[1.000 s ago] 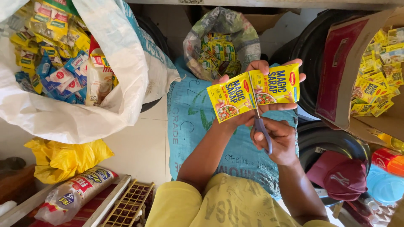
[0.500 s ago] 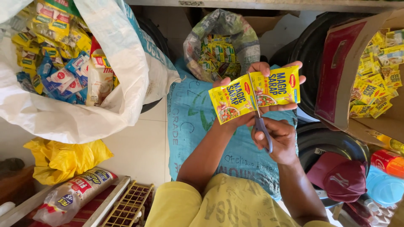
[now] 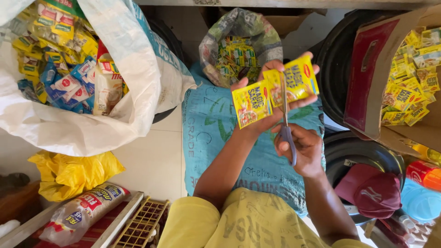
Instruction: Cutting connected seasoning packets into individual sachets using scissors.
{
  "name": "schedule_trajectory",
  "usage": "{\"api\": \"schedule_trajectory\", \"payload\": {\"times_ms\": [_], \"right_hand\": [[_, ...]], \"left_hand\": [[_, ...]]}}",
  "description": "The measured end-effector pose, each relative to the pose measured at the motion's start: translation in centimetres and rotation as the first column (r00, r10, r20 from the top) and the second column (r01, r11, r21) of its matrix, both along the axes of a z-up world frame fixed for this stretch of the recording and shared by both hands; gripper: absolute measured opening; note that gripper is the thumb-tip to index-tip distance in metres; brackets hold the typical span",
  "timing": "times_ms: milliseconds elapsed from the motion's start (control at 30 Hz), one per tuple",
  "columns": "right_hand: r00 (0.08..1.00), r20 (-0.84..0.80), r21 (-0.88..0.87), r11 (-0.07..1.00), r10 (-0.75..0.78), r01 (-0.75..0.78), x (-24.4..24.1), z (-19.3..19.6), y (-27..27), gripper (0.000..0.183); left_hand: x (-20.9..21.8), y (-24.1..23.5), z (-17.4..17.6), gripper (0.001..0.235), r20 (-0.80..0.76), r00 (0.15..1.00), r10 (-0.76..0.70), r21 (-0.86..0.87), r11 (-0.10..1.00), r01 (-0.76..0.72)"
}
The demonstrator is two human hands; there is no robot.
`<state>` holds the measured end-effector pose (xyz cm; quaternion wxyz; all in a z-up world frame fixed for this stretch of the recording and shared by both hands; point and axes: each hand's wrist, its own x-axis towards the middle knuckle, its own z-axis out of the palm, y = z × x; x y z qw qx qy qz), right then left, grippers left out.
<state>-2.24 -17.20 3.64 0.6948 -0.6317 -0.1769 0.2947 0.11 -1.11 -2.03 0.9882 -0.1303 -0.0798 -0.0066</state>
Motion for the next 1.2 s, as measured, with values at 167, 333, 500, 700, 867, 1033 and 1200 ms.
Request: {"api": "schedule_trajectory", "payload": {"times_ms": [167, 333, 500, 700, 867, 1033, 1200], "right_hand": [[0.965, 0.223, -0.219, 0.957, -0.141, 0.191, -0.7, 0.2, -0.2, 0.042], [0.832, 0.443, -0.098, 0.904, -0.334, 0.415, 0.6, 0.6, 2.9, 0.046], [0.903, 0.116, -0.052, 0.905, -0.415, 0.422, 0.5, -1.0, 3.6, 0.05], [0.874, 0.003, 0.047, 0.873, -0.487, 0.486, 1.4, -1.5, 1.0, 0.05], [0.756, 0.29, -0.028, 0.785, -0.587, 0.619, 3.1, -1.3, 0.6, 0.05], [0.72, 0.352, -0.146, 0.725, -0.598, 0.673, 3.8, 0.5, -1.6, 0.058], [0.665, 0.206, -0.056, 0.67, -0.718, 0.741, 3.9, -0.5, -6.9, 0.052]], "left_hand": [[0.0, 1.0, -1.4, 0.046, -0.077, 0.986, 0.145, 0.101, 0.985, -0.137], [0.9, -0.9, 0.9, 0.064, -0.059, 0.951, 0.304, 0.296, 0.915, -0.274], [-0.9, -1.1, -0.5, 0.048, -0.069, 0.904, 0.421, 0.502, 0.798, -0.333], [-0.3, 0.4, 0.1, 0.052, -0.113, 0.853, 0.509, 0.652, 0.686, -0.323], [-2.3, -1.7, -0.6, 0.064, -0.144, 0.884, 0.445, 0.863, 0.493, -0.108], [-2.3, -3.8, -3.8, 0.045, -0.097, 0.875, 0.474, 0.934, 0.347, -0.084], [1.7, -9.6, 3.2, 0.029, 0.068, 0.958, 0.277, 0.987, 0.121, -0.105]]}}
